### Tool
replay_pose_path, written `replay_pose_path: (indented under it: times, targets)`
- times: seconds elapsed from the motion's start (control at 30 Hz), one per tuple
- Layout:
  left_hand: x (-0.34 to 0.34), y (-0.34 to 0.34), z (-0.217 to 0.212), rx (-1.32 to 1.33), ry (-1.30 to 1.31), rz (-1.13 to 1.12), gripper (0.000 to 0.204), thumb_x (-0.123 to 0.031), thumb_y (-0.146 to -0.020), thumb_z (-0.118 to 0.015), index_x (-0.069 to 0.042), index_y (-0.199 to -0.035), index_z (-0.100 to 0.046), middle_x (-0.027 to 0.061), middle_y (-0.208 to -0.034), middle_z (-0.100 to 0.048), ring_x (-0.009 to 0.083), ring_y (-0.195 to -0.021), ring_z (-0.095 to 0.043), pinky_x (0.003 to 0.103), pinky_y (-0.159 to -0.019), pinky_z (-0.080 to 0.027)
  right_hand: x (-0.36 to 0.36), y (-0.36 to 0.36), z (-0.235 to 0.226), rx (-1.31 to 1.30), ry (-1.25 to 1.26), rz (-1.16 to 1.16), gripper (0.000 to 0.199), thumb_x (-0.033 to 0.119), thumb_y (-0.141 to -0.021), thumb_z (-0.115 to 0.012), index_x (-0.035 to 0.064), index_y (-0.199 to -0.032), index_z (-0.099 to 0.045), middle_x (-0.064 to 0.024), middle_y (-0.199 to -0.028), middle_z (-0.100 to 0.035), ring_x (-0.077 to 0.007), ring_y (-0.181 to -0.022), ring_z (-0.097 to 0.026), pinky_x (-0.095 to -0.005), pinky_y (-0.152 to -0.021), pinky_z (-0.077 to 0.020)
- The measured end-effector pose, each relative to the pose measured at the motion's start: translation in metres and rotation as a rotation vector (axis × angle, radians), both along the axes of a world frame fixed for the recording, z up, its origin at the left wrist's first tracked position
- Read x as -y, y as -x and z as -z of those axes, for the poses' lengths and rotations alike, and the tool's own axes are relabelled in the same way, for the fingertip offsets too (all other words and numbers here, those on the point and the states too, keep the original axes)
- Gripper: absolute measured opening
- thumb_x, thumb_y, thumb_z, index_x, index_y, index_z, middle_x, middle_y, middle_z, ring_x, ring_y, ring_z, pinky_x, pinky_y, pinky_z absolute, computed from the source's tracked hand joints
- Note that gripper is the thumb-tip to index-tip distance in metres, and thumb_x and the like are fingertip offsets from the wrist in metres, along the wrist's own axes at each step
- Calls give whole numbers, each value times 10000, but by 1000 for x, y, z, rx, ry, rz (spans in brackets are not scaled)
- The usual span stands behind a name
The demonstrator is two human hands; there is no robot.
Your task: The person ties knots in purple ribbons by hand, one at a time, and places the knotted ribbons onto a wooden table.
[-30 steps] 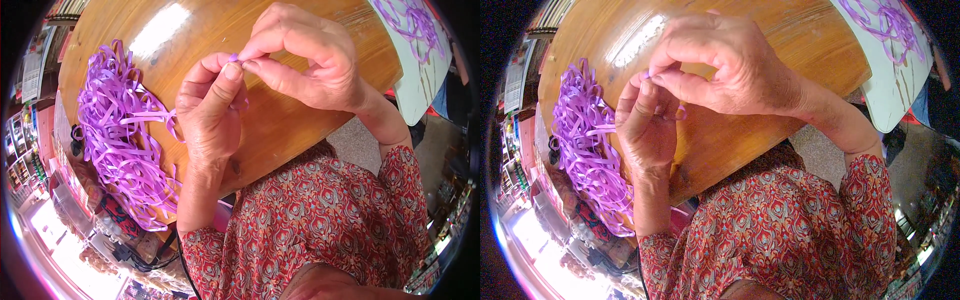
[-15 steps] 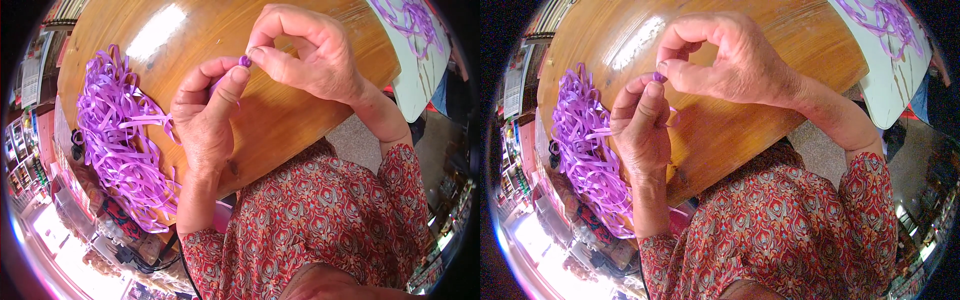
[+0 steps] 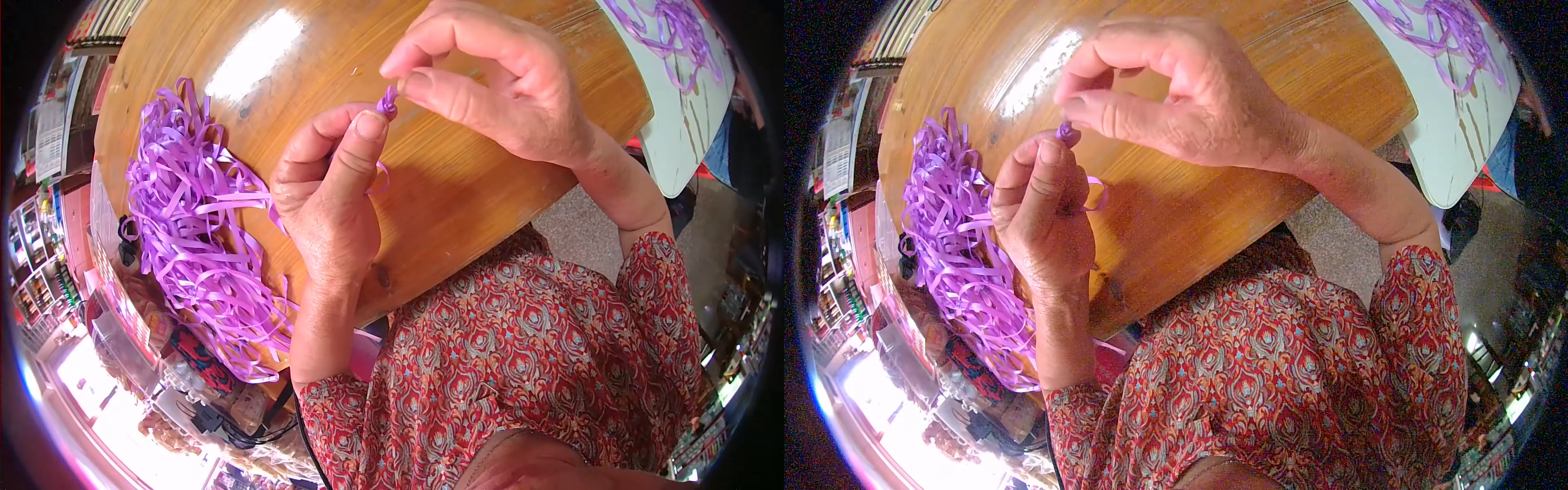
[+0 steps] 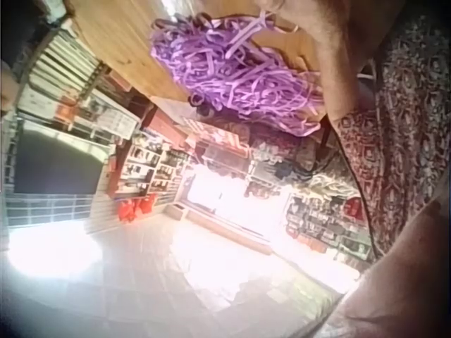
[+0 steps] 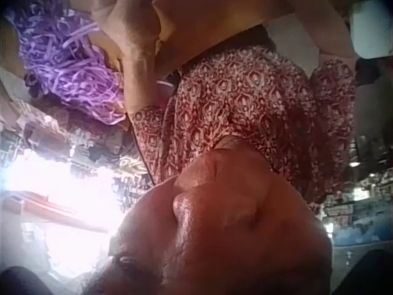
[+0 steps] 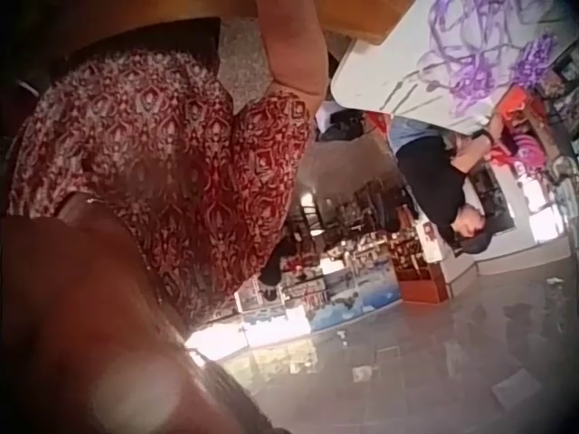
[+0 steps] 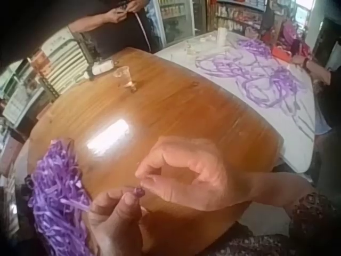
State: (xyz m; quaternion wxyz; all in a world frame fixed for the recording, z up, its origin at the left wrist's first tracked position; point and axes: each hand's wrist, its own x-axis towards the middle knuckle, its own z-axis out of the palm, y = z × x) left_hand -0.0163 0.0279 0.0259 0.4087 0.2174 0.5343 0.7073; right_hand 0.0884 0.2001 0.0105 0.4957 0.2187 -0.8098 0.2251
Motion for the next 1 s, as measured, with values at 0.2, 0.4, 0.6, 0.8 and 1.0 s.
replay_pose_path:
  times: [0.2, 0.4, 0.6, 0.8, 1.0]
  targets:
    - [0, 1, 3, -29, -10, 25, 114, -92, -818, -694, -24, -908, -677, -2, -768, -638, 34, -602, -494, 161, -524, -380, -12, 9, -15, -236, -587, 225, 316, 139, -795, -683, -2, -1073, -631, -67, -829, -603, -186, -726, -575, -271, -617, -402]
    - [1, 2, 2, -202, 44, 19, 66, -55, -820, -682, -10, -867, -676, -31, -709, -586, 21, -596, -447, 165, -526, -348, 43, -23, -36, 419, 934, 6, 180, 92, -766, -652, 5, -923, -662, -34, -745, -533, -163, -666, -513, -280, -629, -355]
    - [-3, 2, 2, -442, 21, -1, 35, 17, -787, -688, 4, -801, -658, -59, -644, -499, 15, -585, -400, 161, -522, -299, -16, 20, 5, -483, -418, 103, 63, 44, -754, -626, 20, -809, -647, -47, -738, -534, -187, -674, -524, -302, -611, -350]
    - [-2, 0, -2, -455, 34, -7, 36, 19, -790, -684, 3, -788, -653, -65, -631, -478, 10, -577, -379, 166, -512, -284, -20, 19, 13, -486, -337, 62, 99, 26, -714, -668, 27, -812, -655, -46, -745, -546, -195, -691, -538, -310, -606, -349]
    - [-1, 3, 6, -575, -31, 66, 89, -26, -783, -696, -5, -854, -648, -18, -636, -495, 66, -568, -419, 211, -506, -325, 34, -27, -48, 510, 411, 298, 95, -43, -751, -639, 13, -826, -648, -77, -755, -574, -215, -706, -563, -271, -649, -415]
